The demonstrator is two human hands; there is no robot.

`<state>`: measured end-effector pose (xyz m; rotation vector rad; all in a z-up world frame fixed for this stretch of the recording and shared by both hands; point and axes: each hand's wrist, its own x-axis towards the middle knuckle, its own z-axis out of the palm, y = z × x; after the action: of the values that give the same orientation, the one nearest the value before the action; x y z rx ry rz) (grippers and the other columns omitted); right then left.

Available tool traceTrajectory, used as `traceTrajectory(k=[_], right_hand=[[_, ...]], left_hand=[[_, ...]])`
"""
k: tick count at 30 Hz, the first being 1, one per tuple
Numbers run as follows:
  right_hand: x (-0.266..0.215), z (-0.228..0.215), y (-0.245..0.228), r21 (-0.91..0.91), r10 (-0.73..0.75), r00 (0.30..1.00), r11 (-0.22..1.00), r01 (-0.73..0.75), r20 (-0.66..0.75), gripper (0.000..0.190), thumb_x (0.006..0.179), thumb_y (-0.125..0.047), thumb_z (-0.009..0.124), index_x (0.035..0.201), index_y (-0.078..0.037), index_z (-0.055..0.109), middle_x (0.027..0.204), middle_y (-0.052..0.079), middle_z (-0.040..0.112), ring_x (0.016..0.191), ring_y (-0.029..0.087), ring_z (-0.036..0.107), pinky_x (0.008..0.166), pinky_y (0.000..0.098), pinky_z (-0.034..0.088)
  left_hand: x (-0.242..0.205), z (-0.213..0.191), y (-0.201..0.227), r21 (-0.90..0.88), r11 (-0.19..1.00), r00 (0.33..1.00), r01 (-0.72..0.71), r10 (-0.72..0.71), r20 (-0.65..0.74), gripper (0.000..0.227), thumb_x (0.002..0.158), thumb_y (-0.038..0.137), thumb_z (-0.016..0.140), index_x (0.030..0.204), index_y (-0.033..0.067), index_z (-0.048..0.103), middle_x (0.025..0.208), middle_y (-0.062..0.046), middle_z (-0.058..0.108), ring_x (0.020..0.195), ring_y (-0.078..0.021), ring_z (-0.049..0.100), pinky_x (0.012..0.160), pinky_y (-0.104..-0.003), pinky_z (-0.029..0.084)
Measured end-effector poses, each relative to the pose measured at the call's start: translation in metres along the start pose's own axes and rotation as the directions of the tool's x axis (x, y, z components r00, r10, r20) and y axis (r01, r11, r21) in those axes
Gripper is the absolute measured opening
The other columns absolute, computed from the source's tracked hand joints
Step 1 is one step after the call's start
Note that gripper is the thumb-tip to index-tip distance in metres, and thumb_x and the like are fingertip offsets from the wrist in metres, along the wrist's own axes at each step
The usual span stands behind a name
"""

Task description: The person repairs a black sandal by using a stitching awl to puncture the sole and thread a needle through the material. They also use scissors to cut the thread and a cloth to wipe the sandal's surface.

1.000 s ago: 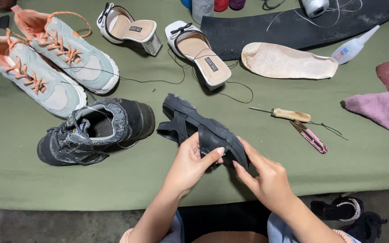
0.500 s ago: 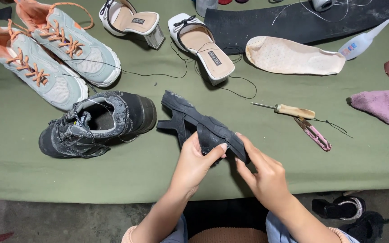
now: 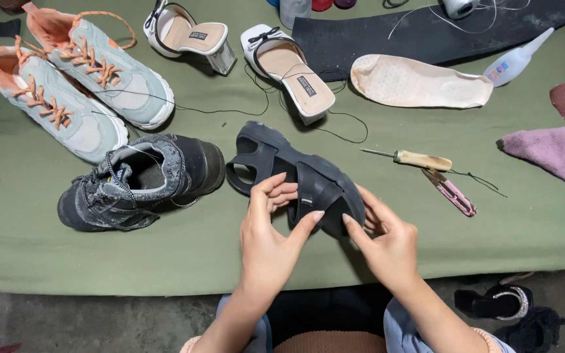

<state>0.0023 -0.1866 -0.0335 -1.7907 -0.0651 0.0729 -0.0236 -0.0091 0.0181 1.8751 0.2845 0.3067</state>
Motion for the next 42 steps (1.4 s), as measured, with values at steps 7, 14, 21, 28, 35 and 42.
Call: traceTrajectory(k=[7,14,21,28,35,42], right_hand=[[0.003,0.014,0.007,0.479,0.341,0.938,0.815,-0.326,0.058,0.048,0.091,-0.002,0.063,0.138,0.005,0.059,0.122,0.018,0.075,0.107,0.017,0.068,0.097,0.0315,0.057],[0.008,-0.02,0.019,0.055,0.282,0.955,0.956,-0.287,0.091,0.049,0.095,-0.018,0.061,0.141,-0.002,0.058,0.133,0.013,0.072,0.113,0.017,0.071,0.095,0.0313,0.059],[-0.042,0.011,-0.007,0.755,0.208,0.864,0.422,-0.502,0.459,0.076,0.104,-0.052,0.024,0.15,0.005,0.044,0.152,0.022,0.053,0.142,0.03,0.049,0.12,0.0434,0.033],[-0.007,-0.054,-0.058,0.954,-0.05,0.958,-0.092,-0.286,0.283,0.085,0.108,-0.047,0.03,0.163,0.017,0.032,0.157,0.054,0.034,0.144,0.064,0.035,0.118,0.0612,0.023],[0.009,-0.054,-0.06,0.036,-0.162,0.977,0.987,0.158,0.14,0.076,0.104,-0.058,0.028,0.129,0.009,0.055,0.163,0.024,0.044,0.149,0.033,0.047,0.122,0.0437,0.037],[0.027,-0.034,-0.048,-0.405,-0.104,0.953,0.888,0.217,0.284,0.018,0.08,-0.018,0.08,0.066,-0.013,0.069,0.141,0.004,0.07,0.121,0.014,0.069,0.103,0.0303,0.041]], left_hand=[[-0.023,0.0,-0.014,0.298,0.847,0.856,-0.44,0.496,-0.148,0.021,0.096,0.02,0.069,0.079,0.0087,0.07,0.123,-0.016,0.065,0.116,-0.0337,0.065,0.102,-0.044,0.053],[-0.023,-0.044,-0.03,0.417,0.882,0.858,-0.222,0.38,-0.346,0.011,0.104,0.012,0.059,0.106,0.0017,0.06,0.148,-0.02,0.053,0.139,-0.036,0.053,0.11,-0.045,0.049],[-0.034,0.044,0.012,0.083,0.851,0.855,-0.518,0.519,0.01,0.043,0.102,0.036,0.057,0.129,0.003,0.061,0.136,-0.017,0.063,0.135,-0.0363,0.06,0.113,-0.05,0.037],[-0.085,0.098,-0.018,-0.192,0.838,0.699,-0.511,0.536,0.474,0.073,0.113,0.065,0.009,0.173,0.0228,0.001,0.184,-0.006,0.004,0.177,-0.0341,0.007,0.14,-0.075,0.011],[-0.012,-0.034,-0.004,0.456,0.683,0.78,-0.57,0.625,0.038,0.025,0.1,0.026,0.075,0.121,0.0129,0.073,0.138,-0.01,0.065,0.139,-0.0392,0.055,0.12,-0.057,0.03],[0.031,-0.158,-0.069,0.955,0.277,0.878,-0.105,0.477,-0.042,0.062,0.075,0.03,0.092,0.129,0.0107,0.068,0.129,-0.006,0.067,0.135,-0.0338,0.053,0.113,-0.056,0.038]])
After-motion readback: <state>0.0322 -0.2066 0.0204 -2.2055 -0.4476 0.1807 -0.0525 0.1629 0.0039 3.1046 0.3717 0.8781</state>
